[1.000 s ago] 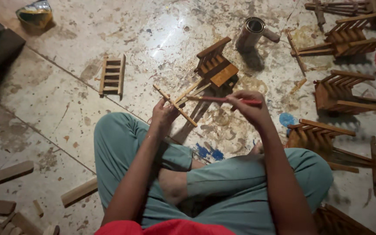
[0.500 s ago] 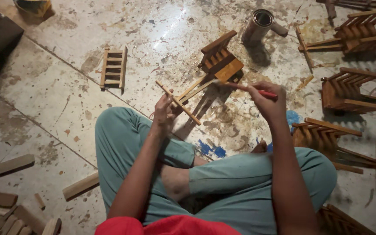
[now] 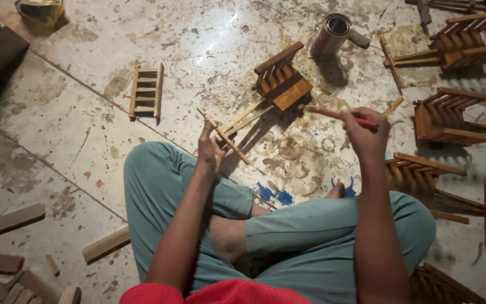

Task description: The person sits cross-legged on the floor and uses a brush to apply varnish to miniature wooden chairs and ladder pieces, holding each piece steady with one hand while brushing the surfaces, dipping the brush into a can, and setting finished pieces aside among many similar items.

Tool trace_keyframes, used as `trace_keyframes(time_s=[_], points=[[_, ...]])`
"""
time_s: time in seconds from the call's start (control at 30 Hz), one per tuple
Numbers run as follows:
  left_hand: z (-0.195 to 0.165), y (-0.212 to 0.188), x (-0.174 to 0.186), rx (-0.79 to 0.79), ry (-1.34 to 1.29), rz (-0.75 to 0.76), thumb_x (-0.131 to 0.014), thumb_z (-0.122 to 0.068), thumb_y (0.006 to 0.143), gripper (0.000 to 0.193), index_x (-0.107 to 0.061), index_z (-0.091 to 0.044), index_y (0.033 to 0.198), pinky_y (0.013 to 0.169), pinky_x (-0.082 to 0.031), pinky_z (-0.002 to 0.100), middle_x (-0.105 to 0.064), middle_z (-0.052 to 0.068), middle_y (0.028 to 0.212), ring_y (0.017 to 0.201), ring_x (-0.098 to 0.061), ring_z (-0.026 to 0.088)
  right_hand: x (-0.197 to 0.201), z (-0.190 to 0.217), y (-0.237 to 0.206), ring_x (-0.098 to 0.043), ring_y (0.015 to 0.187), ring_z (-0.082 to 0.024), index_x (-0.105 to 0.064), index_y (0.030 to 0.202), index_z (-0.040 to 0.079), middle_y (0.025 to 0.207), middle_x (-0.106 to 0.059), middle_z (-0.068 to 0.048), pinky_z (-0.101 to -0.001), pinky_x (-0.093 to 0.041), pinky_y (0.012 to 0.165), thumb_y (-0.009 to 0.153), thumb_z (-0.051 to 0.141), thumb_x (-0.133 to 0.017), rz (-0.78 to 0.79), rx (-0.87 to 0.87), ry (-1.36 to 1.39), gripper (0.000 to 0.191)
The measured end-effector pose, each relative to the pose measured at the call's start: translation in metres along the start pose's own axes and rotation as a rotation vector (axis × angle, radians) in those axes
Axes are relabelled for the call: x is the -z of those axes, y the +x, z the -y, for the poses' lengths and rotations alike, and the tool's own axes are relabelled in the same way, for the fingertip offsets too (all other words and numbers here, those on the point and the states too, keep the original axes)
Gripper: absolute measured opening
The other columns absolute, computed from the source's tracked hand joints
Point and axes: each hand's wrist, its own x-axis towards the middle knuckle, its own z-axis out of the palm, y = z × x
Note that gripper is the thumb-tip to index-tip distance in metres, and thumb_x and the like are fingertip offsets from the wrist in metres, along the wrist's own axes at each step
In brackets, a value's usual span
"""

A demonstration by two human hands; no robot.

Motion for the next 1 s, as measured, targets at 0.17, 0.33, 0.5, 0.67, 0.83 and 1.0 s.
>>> trace_keyframes(time_s=[0.17, 0.33, 0.5, 0.67, 0.83, 1.0], points=[[-0.005, 0.011, 0.005, -0.055, -0.271, -0.115, -0.067, -0.064, 0.09, 0.077, -0.044, -0.01, 0.14, 0.09, -0.05, 0.048, -0.05, 0.027, 0.125, 0.112, -0.06, 0.039, -0.014, -0.014, -0.001, -0.069, 0.071, -0.009, -0.08, 0.1, 0.004, 0.08, -0.075, -0.005, -0.0235, -0.052, 0.066, 0.094, 0.02, -0.076, -0.078, 0.071, 0.065, 0.018], [-0.007, 0.019, 0.01, -0.115, -0.316, -0.145, -0.069, -0.063, 0.083, 0.081, -0.044, -0.01, 0.139, 0.102, -0.05, 0.05, -0.053, 0.026, 0.133, 0.12, -0.06, 0.039, -0.033, -0.013, -0.001, -0.07, 0.074, -0.012, -0.08, 0.103, 0.005, 0.081, -0.075, -0.006, -0.0259, -0.053, 0.068, 0.09, 0.021, -0.08, 0.114, 0.15, 0.026, 0.02], [-0.007, 0.02, 0.012, -0.146, -0.311, -0.144, -0.07, -0.06, 0.085, 0.088, -0.038, -0.006, 0.148, 0.105, -0.046, 0.048, -0.051, 0.025, 0.135, 0.123, -0.057, 0.038, -0.014, -0.004, -0.006, -0.073, 0.086, -0.015, -0.077, 0.106, 0.004, 0.093, -0.076, -0.008, -0.0275, -0.056, 0.078, 0.085, 0.016, -0.077, 0.274, 0.301, 0.046, 0.023], [-0.006, 0.023, 0.013, -0.197, -0.299, -0.148, -0.071, -0.058, 0.085, 0.089, -0.038, -0.007, 0.15, 0.107, -0.046, 0.043, -0.054, 0.023, 0.137, 0.122, -0.058, 0.036, -0.02, 0.004, -0.014, -0.073, 0.099, -0.018, -0.077, 0.114, 0.004, 0.11, -0.075, -0.01, -0.0278, -0.056, 0.088, 0.09, 0.013, -0.074, 0.246, 0.437, 0.126, 0.026], [-0.005, 0.027, 0.02, -0.165, -0.344, -0.203, -0.067, -0.055, 0.088, 0.08, -0.045, -0.005, 0.147, 0.102, -0.051, 0.043, -0.056, 0.021, 0.13, 0.116, -0.061, 0.034, -0.022, 0.002, -0.009, -0.072, 0.086, -0.017, -0.08, 0.105, 0.006, 0.095, -0.075, -0.009, -0.0277, -0.055, 0.079, 0.083, 0.012, -0.076, 0.276, 0.379, -0.02, 0.022], [-0.005, 0.03, 0.023, -0.173, -0.264, -0.107, -0.065, -0.034, 0.097, 0.046, -0.058, -0.007, 0.134, 0.08, -0.053, 0.039, -0.066, 0.01, 0.11, 0.101, -0.066, 0.026, -0.006, -0.001, -0.004, -0.069, 0.079, -0.014, -0.082, 0.1, 0.007, 0.089, -0.075, -0.007, -0.0264, -0.054, 0.071, 0.086, 0.009, -0.076, 0.06, 0.195, -0.061, 0.015]])
